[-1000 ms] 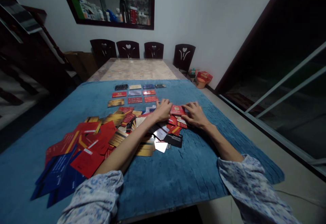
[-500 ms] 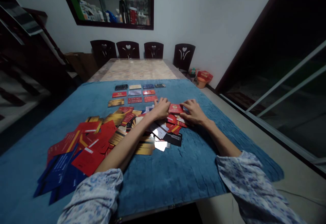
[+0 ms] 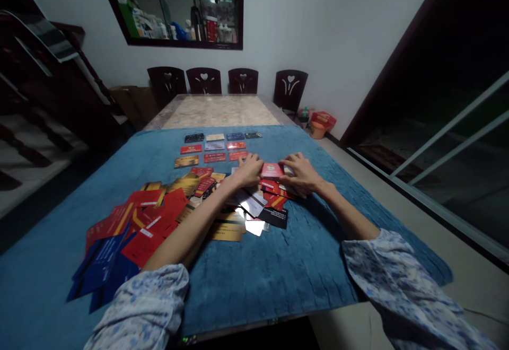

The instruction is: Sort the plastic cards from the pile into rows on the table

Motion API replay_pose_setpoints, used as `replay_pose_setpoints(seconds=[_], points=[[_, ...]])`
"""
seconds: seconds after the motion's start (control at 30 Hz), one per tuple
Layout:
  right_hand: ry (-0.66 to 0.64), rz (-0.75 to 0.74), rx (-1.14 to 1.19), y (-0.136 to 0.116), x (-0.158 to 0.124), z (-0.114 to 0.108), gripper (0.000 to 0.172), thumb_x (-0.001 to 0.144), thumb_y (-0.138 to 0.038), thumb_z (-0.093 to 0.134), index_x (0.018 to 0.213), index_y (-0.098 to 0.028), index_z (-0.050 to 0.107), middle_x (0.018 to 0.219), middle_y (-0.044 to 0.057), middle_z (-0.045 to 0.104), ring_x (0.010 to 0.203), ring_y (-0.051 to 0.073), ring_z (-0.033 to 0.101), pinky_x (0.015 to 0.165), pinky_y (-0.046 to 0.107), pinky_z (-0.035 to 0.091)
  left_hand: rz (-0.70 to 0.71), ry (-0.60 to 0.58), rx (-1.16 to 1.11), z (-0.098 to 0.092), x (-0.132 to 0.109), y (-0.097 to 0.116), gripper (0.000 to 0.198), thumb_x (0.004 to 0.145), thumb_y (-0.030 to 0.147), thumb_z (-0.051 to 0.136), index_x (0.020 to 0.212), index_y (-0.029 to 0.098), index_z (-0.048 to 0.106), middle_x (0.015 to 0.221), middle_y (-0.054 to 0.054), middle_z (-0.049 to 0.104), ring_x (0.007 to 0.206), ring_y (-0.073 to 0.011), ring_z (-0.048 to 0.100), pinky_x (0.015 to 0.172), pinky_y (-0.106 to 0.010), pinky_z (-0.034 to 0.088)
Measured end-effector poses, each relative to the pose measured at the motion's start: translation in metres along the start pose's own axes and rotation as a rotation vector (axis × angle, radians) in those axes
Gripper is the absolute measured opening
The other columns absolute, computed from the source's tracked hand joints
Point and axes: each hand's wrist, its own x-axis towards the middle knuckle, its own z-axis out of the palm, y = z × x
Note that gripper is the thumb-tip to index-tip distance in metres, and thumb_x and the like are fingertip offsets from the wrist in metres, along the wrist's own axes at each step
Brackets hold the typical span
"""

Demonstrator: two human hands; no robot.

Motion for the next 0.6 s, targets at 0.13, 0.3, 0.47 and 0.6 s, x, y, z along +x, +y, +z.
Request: replay_pose_setpoints(seconds=[0.13, 0.3, 0.47, 0.6], points=[[-0.024, -0.004, -0.014, -0.006, 0.009, -0.005, 0.047, 0.089, -0.047, 0.063, 0.130, -0.024, 0.069, 0.122, 0.016, 0.064, 0.110, 0.034, 0.047, 0.085, 0.045, 0.043, -0.010, -0.002, 0.008, -0.003, -0.005, -0.007, 0.028, 0.085, 0.014, 0.054, 0.112, 0.018, 0.063, 0.131, -0.016, 0.055, 0.129, -0.0344, 0.044, 0.103, -0.058, 0.039], [-0.050, -0.026, -0.024, -0.014, 0.021, -0.006, 0.048, 0.087, -0.047, 0.065, 0.129, -0.025, 0.069, 0.123, 0.014, 0.064, 0.110, 0.033, 0.048, 0.085, 0.043, 0.043, -0.032, -0.005, 0.034, -0.010, -0.015, -0.012, 0.025, 0.087, 0.016, 0.053, 0.109, 0.017, 0.063, 0.130, -0.016, 0.056, 0.128, -0.0337, 0.044, 0.103, -0.056, 0.039], [-0.072, -0.033, -0.005, -0.025, 0.035, -0.005, 0.051, 0.086, -0.046, 0.069, 0.131, -0.022, 0.068, 0.126, 0.015, 0.064, 0.113, 0.033, 0.048, 0.087, 0.044, 0.043, -0.057, -0.006, 0.036, -0.017, -0.024, -0.021, 0.031, 0.085, 0.014, 0.054, 0.115, 0.017, 0.062, 0.130, -0.016, 0.057, 0.129, -0.0348, 0.045, 0.104, -0.057, 0.038], [-0.115, -0.039, -0.014, -0.035, 0.048, -0.006, 0.049, 0.085, -0.046, 0.071, 0.128, -0.023, 0.069, 0.128, 0.015, 0.063, 0.114, 0.034, 0.048, 0.087, 0.044, 0.044, -0.085, -0.008, 0.042, -0.018, -0.027, -0.032, 0.034, 0.085, 0.016, 0.057, 0.118, 0.019, 0.061, 0.133, -0.017, 0.056, 0.131, -0.0363, 0.044, 0.105, -0.058, 0.037]])
